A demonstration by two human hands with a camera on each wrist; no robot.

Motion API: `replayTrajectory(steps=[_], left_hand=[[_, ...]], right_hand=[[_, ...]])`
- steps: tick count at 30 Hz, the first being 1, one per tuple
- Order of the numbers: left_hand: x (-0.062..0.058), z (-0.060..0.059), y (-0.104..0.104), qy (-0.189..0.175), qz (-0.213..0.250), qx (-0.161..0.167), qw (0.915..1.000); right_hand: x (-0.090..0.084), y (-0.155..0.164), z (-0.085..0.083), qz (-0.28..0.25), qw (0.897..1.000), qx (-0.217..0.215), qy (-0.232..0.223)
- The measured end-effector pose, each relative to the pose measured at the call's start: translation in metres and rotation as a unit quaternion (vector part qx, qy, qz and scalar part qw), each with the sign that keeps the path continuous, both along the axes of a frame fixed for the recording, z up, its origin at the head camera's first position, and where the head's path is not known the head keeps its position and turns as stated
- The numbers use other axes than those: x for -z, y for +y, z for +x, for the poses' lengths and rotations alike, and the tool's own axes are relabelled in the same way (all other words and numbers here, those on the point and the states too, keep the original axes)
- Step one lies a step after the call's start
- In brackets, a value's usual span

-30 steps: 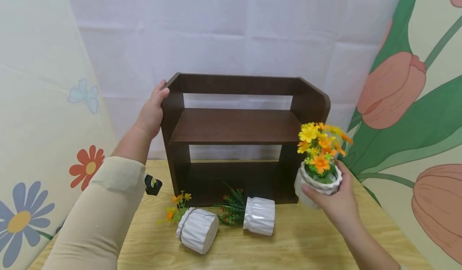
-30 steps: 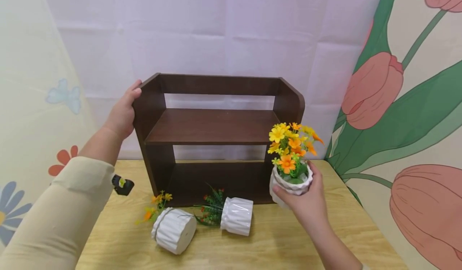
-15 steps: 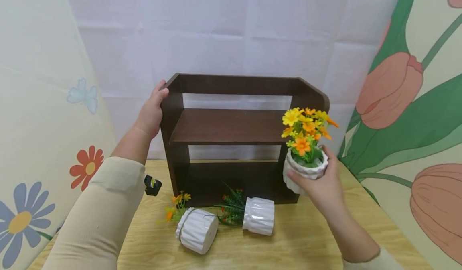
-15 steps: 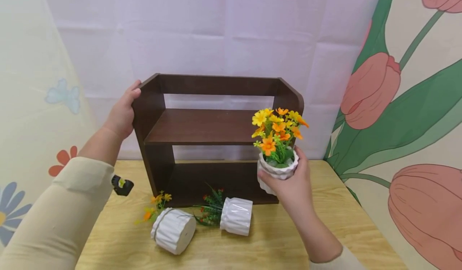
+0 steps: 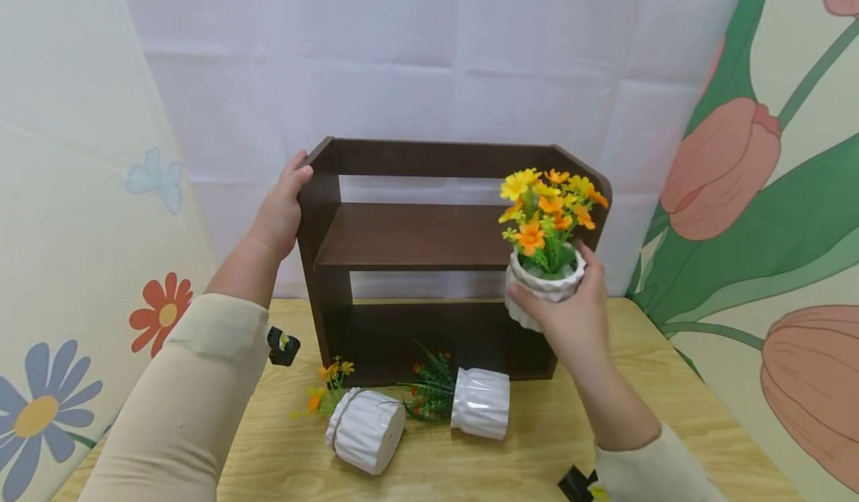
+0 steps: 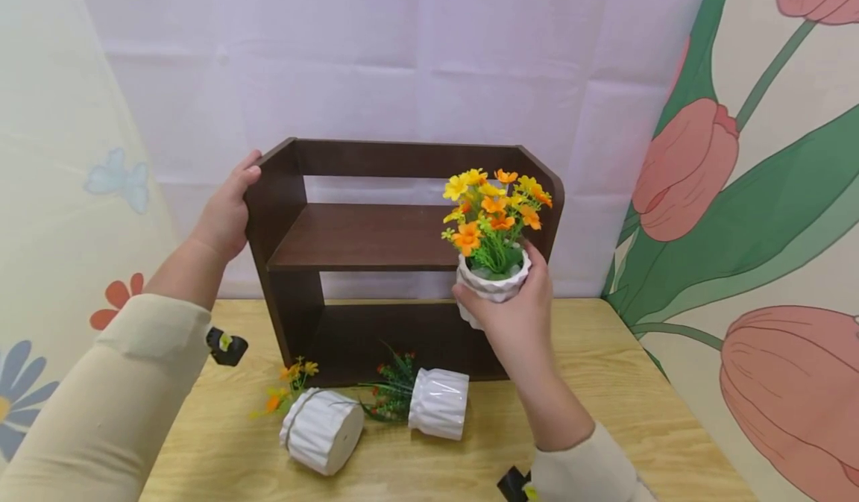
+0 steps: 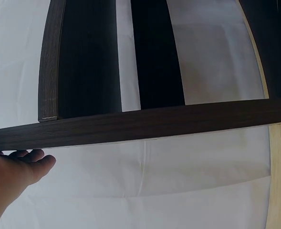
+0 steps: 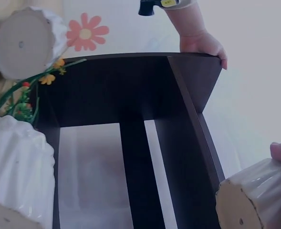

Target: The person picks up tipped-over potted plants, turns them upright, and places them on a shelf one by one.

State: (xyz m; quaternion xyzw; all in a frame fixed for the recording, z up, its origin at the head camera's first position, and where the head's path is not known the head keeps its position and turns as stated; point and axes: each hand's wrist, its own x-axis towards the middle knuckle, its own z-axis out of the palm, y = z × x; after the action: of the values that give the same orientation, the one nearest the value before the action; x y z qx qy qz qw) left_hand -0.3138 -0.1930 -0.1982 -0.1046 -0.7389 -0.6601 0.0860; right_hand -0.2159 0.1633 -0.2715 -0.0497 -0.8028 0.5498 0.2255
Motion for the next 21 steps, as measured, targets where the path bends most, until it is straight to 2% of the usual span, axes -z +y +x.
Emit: replayTrajectory(steps=[10,21], left_hand=[[0.001,0.000,0.001,0.007,0.009,0.013,0.9998],[0.001,0.000,0.000,0.004,0.008,0.010,0.9999]], right_hand=[[-0.014,-0.009,-0.013,0.001,1.000,0.007,0.025],[-0.023,-0.014,-0.024,0.004,0.999,0.004,0.053]])
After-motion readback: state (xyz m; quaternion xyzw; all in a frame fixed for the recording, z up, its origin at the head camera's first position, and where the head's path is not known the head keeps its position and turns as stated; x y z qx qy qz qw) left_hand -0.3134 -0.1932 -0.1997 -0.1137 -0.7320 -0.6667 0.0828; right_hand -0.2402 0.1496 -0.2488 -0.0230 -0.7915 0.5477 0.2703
